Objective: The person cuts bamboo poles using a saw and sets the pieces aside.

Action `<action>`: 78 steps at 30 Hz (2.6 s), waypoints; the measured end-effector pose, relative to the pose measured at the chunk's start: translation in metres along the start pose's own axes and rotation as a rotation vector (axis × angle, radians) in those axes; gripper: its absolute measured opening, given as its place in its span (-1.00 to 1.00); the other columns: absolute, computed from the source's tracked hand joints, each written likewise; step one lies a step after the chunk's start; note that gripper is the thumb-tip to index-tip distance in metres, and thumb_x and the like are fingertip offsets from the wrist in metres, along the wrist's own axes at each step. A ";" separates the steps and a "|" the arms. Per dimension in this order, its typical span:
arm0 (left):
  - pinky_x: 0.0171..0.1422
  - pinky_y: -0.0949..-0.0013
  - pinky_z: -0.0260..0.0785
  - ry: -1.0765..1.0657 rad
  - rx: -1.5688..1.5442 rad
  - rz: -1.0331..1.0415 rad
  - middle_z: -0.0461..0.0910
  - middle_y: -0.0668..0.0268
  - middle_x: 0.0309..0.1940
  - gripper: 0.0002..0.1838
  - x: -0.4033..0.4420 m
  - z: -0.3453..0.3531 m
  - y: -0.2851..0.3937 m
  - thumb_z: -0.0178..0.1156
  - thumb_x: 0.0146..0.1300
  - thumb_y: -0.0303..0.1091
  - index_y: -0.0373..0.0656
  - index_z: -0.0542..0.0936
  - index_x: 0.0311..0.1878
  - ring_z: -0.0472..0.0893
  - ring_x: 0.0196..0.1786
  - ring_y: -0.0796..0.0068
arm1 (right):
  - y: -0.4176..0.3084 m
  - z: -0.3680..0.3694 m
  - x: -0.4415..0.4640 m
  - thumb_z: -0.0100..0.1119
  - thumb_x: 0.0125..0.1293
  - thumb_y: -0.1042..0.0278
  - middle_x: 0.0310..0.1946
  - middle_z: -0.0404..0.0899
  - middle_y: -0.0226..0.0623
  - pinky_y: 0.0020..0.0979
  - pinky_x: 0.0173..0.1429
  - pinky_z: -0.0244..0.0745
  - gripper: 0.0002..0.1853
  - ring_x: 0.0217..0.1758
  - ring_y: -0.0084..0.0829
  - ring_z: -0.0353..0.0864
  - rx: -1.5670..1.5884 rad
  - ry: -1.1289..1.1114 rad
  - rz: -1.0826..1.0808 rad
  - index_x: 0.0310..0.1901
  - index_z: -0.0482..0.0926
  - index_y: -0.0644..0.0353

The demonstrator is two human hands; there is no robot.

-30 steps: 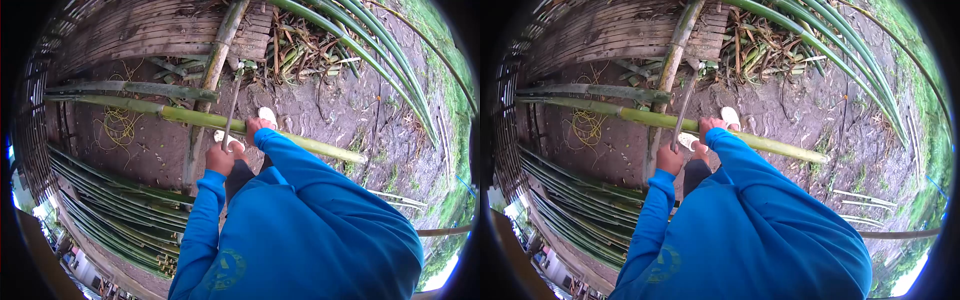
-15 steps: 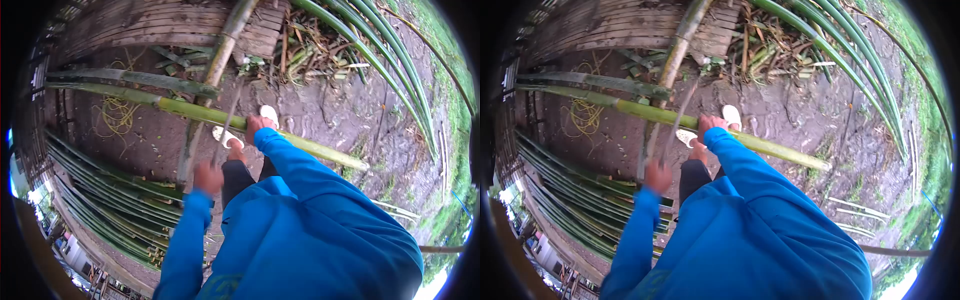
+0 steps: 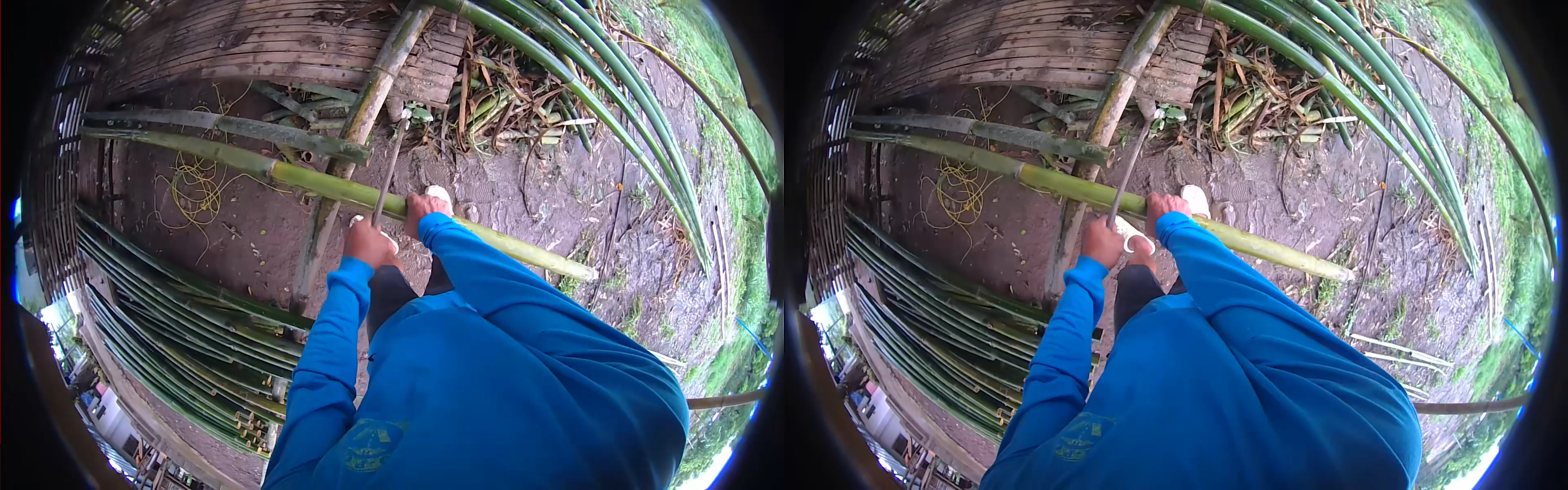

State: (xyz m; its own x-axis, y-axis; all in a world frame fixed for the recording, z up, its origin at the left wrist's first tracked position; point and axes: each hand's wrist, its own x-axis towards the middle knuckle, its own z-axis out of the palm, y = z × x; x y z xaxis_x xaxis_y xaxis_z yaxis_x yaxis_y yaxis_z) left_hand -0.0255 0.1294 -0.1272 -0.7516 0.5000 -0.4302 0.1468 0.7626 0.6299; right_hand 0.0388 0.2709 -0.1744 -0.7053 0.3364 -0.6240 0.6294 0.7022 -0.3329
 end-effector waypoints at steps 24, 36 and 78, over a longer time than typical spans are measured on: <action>-0.26 -0.06 0.36 -0.090 0.057 -0.077 0.51 -0.11 -0.52 -0.83 -0.007 -0.001 -0.019 0.09 0.02 -0.38 -0.27 0.54 -0.36 0.53 -0.37 -0.17 | -0.007 -0.005 0.010 0.15 -0.01 0.15 -0.23 0.59 -0.01 -0.14 -0.01 0.46 -0.63 -0.09 -0.05 0.58 0.030 -0.202 0.087 -0.17 0.52 0.15; -0.27 -0.10 0.35 -0.119 0.038 -0.103 0.50 -0.10 -0.56 -0.74 -0.087 -0.044 -0.027 0.05 -0.07 -0.43 -0.28 0.53 -0.26 0.51 -0.45 -0.19 | -0.002 -0.001 0.016 0.19 -0.11 0.23 -0.24 0.61 -0.07 -0.20 0.00 0.49 -0.59 -0.10 -0.11 0.60 -0.053 -0.197 0.089 -0.14 0.56 0.08; -0.25 -0.01 0.39 -0.094 0.227 -0.144 0.52 0.00 -0.59 -0.81 -0.155 -0.025 0.011 0.07 -0.16 -0.33 -0.18 0.55 -0.45 0.54 -0.45 -0.08 | 0.144 -0.551 0.079 0.40 -0.20 0.22 -0.08 0.53 -0.12 -0.26 0.20 0.33 -0.39 0.11 -0.14 0.43 -0.052 1.239 -0.323 0.00 0.48 0.08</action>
State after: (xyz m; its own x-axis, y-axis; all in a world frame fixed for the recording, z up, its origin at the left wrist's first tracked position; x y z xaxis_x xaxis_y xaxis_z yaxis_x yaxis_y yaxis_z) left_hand 0.0768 0.0503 -0.0374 -0.7137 0.4076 -0.5696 0.1914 0.8957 0.4013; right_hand -0.1063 0.7445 0.1178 -0.6714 0.4842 0.5611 0.3803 0.8749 -0.2999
